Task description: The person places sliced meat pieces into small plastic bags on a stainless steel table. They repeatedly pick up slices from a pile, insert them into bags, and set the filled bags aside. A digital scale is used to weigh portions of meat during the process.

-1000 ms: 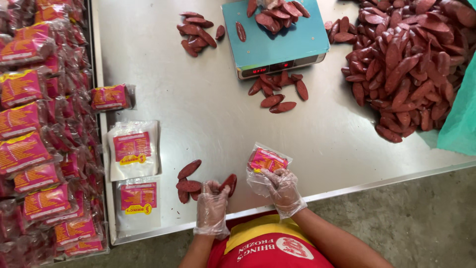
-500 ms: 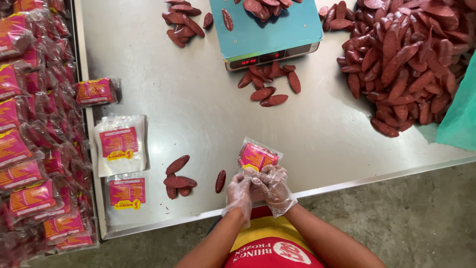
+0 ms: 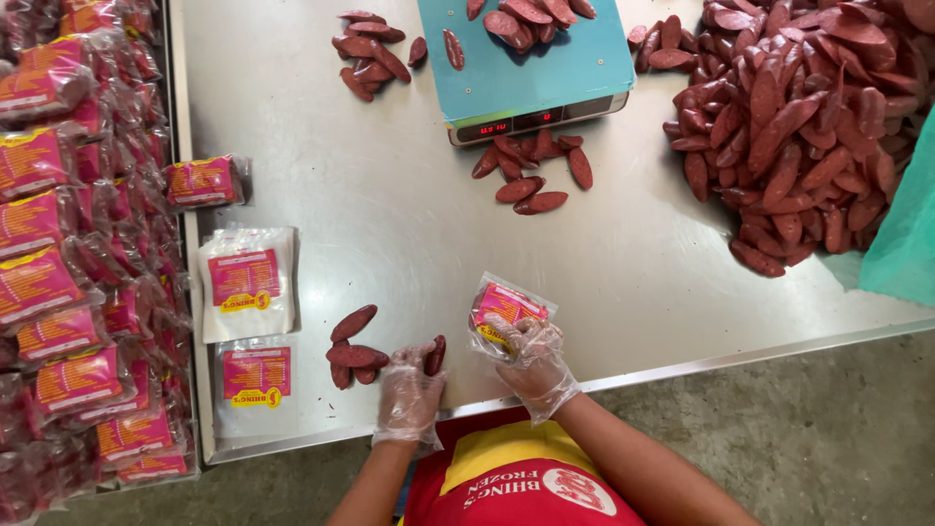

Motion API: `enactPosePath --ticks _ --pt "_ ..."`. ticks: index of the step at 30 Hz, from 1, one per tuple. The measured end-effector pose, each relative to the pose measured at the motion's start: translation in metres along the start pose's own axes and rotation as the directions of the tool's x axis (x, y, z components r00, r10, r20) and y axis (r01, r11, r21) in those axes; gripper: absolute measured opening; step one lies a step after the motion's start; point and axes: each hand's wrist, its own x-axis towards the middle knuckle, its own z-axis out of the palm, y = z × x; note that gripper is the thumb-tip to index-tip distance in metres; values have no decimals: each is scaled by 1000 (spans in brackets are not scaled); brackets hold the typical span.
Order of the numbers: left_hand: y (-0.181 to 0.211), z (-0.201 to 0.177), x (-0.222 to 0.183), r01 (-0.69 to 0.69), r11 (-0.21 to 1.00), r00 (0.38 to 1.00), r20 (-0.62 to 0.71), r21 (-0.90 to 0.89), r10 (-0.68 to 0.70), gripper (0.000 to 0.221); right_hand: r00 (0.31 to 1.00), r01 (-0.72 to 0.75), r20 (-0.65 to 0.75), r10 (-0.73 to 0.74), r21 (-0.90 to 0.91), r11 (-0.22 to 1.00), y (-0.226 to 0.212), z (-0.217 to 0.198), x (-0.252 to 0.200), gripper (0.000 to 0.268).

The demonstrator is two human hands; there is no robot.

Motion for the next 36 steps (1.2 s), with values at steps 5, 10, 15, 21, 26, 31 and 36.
enactPosePath --ticks 5,10,15,21,26,31,36 --pt "-20 31 5 23 999 1000 -5 -22 -23 29 1000 14 -12 -12 137 990 8 5 1 45" --pt "-30 67 -22 658 335 732 469 -674 -495 28 999 9 43 -16 171 985 8 4 0 44" --pt "-2 110 -34 494 -149 660 481 -856 -577 19 997 46 46 -57 213 976 7 -5 2 42" --pt "35 125 -1 295 -380 693 470 -876 -547 18 992 106 52 -117 177 978 11 -7 4 39" --pt "36 154 27 291 -248 668 382 -924 -639 15 993 76 72 -92 204 976 13 -4 2 33" --pt "14 128 29 476 233 811 321 -848 -490 21 991 75 95 -91 155 985 12 -6 5 35" --pt "2 -18 2 658 710 747 103 -251 -656 23 994 39 99 -52 132 990 5 -8 2 43"
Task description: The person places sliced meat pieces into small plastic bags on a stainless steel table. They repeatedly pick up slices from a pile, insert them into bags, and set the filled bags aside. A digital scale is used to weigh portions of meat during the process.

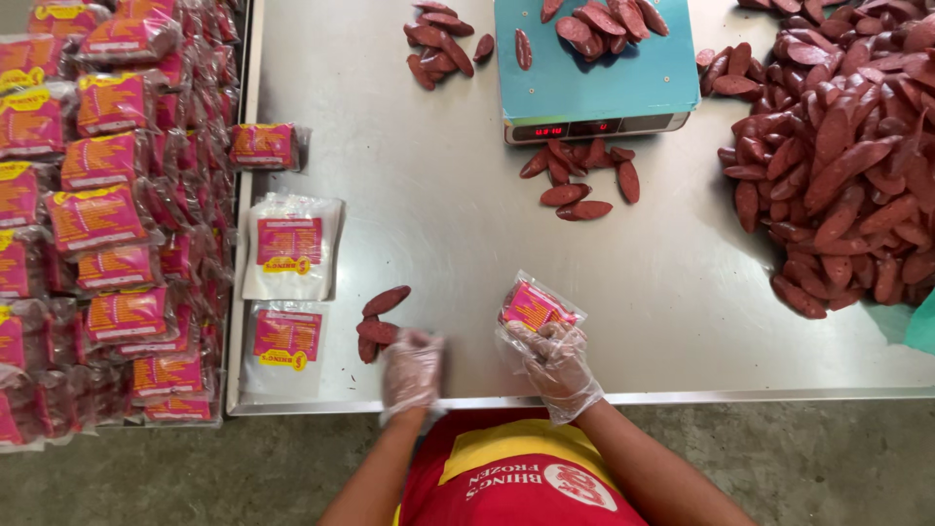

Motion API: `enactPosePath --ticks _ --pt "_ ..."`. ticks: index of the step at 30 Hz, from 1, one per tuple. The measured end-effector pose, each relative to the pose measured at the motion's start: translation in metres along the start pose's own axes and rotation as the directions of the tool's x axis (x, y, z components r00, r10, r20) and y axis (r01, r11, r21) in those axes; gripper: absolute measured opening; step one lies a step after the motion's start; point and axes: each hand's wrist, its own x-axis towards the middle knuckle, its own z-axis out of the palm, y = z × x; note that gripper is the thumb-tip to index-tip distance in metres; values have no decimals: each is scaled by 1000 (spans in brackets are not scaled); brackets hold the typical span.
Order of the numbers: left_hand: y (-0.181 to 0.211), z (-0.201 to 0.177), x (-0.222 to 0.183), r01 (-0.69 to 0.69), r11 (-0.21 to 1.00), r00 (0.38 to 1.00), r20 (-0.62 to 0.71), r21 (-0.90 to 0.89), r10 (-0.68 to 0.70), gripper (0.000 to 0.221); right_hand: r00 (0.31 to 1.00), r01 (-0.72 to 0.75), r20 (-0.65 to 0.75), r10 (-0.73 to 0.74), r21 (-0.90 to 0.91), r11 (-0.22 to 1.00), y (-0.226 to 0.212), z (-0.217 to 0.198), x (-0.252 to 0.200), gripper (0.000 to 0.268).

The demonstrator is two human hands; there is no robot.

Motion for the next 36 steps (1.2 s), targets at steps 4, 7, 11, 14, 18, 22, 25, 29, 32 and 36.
enactPosePath --ticks 4,7,11,14,18,22,25,29,32,36 --pt "7 -53 -6 182 983 968 -173 -3 -180 37 994 9 -110 -15 -52 999 -1 10 1 51" --pt "-30 -38 -4 -219 974 949 -243 -50 201 25 990 -2 -143 2 -5 1000 1 13 0 53" --pt "-69 -16 16 -454 881 805 -364 129 468 21 979 -65 -197 57 -37 997 -3 16 -3 63" --pt "-73 -20 14 -410 899 855 -280 153 437 20 948 -111 -312 56 -162 980 -15 24 -15 72" --pt "-53 -37 -1 -133 988 990 -44 73 136 28 921 -200 -327 209 64 978 -20 22 -29 75" --pt "-39 -33 -28 333 927 932 211 -171 -295 26 930 -288 -217 298 75 955 -19 15 -39 59" --pt "-34 -20 -47 115 833 984 178 -541 -20 28 944 -197 -251 213 88 977 -21 11 -41 41" --pt "-15 14 -44 168 942 927 371 -290 -51 27 955 -119 -265 129 56 991 -21 6 -41 37" --pt "-1 55 -34 87 912 920 384 -400 80 29 960 -110 -246 132 101 989 -19 5 -40 37" --pt "5 116 -13 -65 981 932 339 -184 125 24 956 -225 -140 258 212 951 -12 10 -43 34"
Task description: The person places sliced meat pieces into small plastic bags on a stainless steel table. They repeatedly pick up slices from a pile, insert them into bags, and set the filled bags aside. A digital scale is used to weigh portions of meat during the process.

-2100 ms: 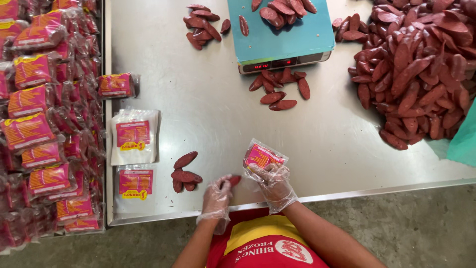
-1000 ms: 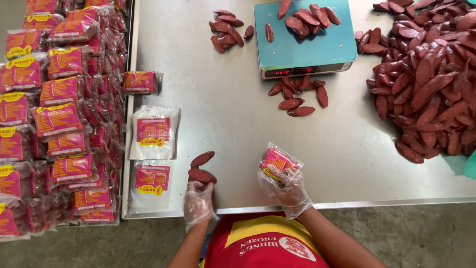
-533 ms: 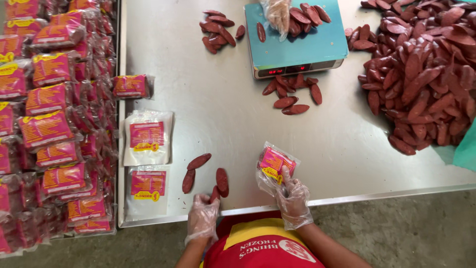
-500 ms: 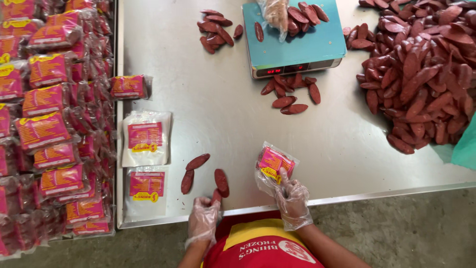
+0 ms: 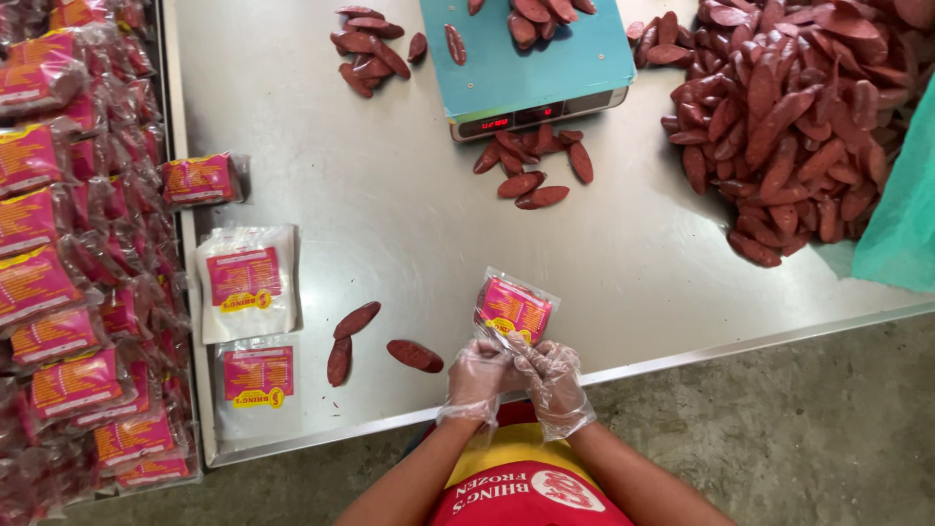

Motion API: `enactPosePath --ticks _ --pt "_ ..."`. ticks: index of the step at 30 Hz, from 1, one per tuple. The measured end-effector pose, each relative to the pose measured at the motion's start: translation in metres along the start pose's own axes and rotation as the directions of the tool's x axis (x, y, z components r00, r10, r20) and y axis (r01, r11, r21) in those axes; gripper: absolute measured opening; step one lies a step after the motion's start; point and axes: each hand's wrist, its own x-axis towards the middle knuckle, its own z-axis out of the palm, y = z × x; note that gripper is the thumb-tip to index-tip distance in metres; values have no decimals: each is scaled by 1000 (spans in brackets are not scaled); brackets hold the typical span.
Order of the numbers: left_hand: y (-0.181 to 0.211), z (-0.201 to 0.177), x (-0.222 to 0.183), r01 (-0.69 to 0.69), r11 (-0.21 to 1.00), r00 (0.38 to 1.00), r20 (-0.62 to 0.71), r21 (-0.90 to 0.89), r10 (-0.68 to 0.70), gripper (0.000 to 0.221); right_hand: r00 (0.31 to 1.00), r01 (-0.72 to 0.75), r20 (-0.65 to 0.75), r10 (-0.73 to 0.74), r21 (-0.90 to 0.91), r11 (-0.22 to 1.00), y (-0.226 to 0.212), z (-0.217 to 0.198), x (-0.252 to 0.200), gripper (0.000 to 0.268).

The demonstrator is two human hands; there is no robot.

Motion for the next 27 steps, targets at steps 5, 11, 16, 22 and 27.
enactPosePath --ticks 5,11,16,22,27 --pt "-17 27 36 -372 746 927 263 552 268 30 989 141 -53 -142 -24 990 17 4 -7 27" --pt "-29 5 37 -344 907 904 348 245 249 27 994 104 -32 -103 27 994 22 6 -4 27" --pt "4 -102 23 -477 559 879 382 678 286 47 984 -175 36 173 301 937 15 7 -6 29" --pt "28 -169 3 -555 674 830 371 487 416 38 981 -189 24 194 360 914 24 15 -12 24" --pt "12 -162 -9 -641 483 766 458 597 452 44 999 -33 35 35 -81 996 9 6 -11 49"
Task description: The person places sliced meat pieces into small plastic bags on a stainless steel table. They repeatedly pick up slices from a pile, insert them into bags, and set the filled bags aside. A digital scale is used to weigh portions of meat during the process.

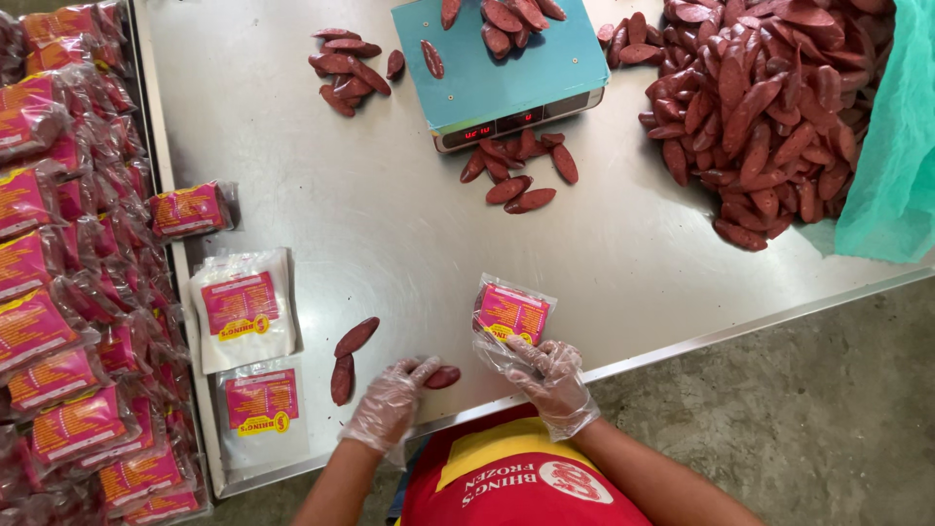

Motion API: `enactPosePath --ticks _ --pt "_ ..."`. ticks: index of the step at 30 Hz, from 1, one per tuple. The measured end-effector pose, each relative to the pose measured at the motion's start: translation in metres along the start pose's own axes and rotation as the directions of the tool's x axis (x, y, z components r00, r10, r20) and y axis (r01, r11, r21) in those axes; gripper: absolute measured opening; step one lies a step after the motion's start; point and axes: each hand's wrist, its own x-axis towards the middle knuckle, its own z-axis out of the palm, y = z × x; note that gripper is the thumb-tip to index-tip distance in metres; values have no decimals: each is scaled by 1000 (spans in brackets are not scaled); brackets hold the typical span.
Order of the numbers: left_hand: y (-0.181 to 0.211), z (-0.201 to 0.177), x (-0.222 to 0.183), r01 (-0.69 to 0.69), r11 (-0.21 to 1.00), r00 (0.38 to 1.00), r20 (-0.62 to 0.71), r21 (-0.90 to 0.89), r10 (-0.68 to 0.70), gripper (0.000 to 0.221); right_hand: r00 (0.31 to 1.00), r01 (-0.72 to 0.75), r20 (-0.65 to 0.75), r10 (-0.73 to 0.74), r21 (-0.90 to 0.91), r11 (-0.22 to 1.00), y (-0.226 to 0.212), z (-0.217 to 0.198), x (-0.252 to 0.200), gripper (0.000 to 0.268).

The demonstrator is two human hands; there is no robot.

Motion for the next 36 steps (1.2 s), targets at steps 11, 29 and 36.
enactPosePath --ticks 11,29,36 --pt "40 99 28 458 -136 835 477 -879 -273 44 940 262 -154 -306 -252 932 6 15 22 41" --pt "64 134 84 61 -595 871 334 -801 -360 30 914 392 -20 -406 -216 894 12 13 32 33" --pt "85 101 97 185 -436 783 401 -880 -476 28 906 417 21 -423 -219 882 12 11 32 35"
